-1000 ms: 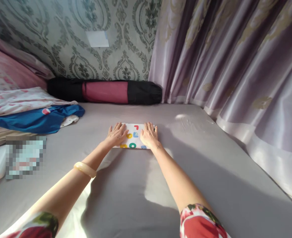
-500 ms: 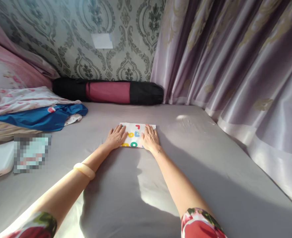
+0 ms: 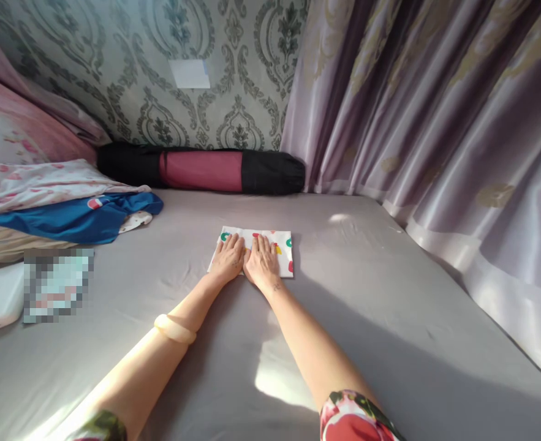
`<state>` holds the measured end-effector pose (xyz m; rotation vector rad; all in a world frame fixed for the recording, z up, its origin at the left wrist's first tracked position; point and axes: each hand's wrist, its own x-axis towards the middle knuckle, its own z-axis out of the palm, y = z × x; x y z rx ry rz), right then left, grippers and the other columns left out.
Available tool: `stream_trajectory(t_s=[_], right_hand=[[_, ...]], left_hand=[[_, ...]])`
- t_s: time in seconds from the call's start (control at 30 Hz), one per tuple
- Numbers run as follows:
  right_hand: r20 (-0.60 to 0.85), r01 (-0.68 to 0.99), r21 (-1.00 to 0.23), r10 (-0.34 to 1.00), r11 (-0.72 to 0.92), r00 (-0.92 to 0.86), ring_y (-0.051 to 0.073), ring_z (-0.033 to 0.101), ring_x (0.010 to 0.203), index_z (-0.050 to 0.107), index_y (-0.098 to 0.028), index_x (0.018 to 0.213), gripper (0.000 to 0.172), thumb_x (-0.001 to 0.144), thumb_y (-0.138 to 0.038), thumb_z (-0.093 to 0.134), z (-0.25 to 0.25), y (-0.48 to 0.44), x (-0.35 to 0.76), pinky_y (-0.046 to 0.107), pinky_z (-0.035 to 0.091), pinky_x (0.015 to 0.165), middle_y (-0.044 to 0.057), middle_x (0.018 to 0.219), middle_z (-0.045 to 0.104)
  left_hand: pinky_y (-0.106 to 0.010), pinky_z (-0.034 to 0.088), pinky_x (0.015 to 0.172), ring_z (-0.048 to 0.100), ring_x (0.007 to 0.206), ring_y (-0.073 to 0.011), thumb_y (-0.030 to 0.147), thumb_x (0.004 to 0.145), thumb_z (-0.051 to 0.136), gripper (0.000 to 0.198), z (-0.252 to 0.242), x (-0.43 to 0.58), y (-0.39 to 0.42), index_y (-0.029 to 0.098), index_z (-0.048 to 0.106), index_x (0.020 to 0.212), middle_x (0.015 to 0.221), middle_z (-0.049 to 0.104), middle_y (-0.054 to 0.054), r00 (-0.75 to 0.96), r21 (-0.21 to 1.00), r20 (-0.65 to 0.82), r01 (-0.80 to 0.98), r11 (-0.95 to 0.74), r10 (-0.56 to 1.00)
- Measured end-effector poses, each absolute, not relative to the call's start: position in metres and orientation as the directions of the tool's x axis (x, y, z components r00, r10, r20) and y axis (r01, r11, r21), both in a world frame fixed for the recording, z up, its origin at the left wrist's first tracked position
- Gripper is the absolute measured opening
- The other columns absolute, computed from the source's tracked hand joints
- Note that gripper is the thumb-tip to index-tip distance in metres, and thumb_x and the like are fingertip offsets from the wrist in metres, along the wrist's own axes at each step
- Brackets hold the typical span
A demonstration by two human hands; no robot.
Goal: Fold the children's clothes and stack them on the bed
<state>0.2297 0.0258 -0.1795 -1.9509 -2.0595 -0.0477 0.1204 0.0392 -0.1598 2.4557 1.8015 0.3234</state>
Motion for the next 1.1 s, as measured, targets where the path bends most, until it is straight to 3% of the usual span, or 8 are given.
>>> stream_trajectory(t_s=[0.3,0.43,0.7,0.87,1.0,1.1], right_hand=[[0.164,0.981,-0.17,0.985,0.091,-0.063,0.03,0.029,0.142,0.042,-0.002,0.143,0.051,0.099,-0.024,0.029,-0.159,0.028,0.227,0.048,0.017,0.116,0.019,0.152,0.037],[0.19,0.978,-0.167,0.977,0.127,-0.095,0.027,0.022,0.145,0.04,-0.008,0.146,0.051,0.1,-0.026,0.029,-0.161,0.043,0.221,0.048,0.011,0.118,0.015,0.155,0.032],[0.099,0.98,-0.166,0.991,0.107,-0.092,0.025,0.02,0.146,0.039,-0.013,0.147,0.052,0.099,-0.031,0.03,-0.171,0.053,0.219,0.048,0.012,0.118,0.011,0.156,0.031],[0.038,0.983,-0.157,0.996,0.092,-0.087,0.028,0.021,0.145,0.039,-0.009,0.146,0.053,0.098,-0.029,0.027,-0.157,0.055,0.212,0.051,0.012,0.117,0.015,0.155,0.032],[0.04,0.974,-0.198,0.994,0.111,-0.106,0.025,0.018,0.146,0.034,-0.008,0.149,0.056,0.099,-0.03,0.023,-0.15,0.06,0.196,0.048,0.009,0.118,0.014,0.157,0.028],[0.019,0.965,-0.229,0.992,0.125,-0.124,0.024,0.017,0.147,0.029,-0.008,0.151,0.058,0.1,-0.034,0.02,-0.153,0.063,0.188,0.048,0.01,0.118,0.012,0.159,0.024]], left_hand=[[-0.045,0.027,0.115,0.034,0.141,-0.0277,0.024,0.096,0.033,0.042,-0.164,0.11,0.046,0.013,0.048,0.134,0.15,0.043,-0.014,0.301,0.271,0.158,0.902,-0.335,0.94],[-0.047,0.029,0.114,0.034,0.141,-0.0285,0.022,0.097,0.033,0.041,-0.163,0.103,0.05,0.012,0.048,0.133,0.148,0.044,-0.015,0.218,0.329,0.174,0.906,-0.265,0.96],[-0.048,0.032,0.111,0.039,0.138,-0.0256,0.011,0.09,0.038,0.039,-0.168,0.096,0.058,0.016,0.053,0.126,0.143,0.051,-0.014,0.177,0.431,0.197,0.868,-0.248,0.964],[-0.038,0.039,0.106,0.054,0.124,-0.0223,0.005,0.082,0.037,0.045,-0.166,0.09,0.067,0.015,0.059,0.12,0.128,0.063,-0.012,0.079,0.629,0.207,0.752,-0.195,0.975],[-0.032,0.045,0.1,0.061,0.114,-0.0212,0.01,0.081,0.037,0.043,-0.157,0.079,0.07,0.015,0.064,0.115,0.119,0.068,-0.01,-0.149,0.844,0.177,0.532,-0.072,0.973],[-0.033,0.045,0.099,0.062,0.113,-0.0222,0.011,0.078,0.038,0.042,-0.154,0.071,0.072,0.013,0.065,0.11,0.116,0.069,-0.012,-0.296,0.929,0.115,0.37,0.003,0.948]])
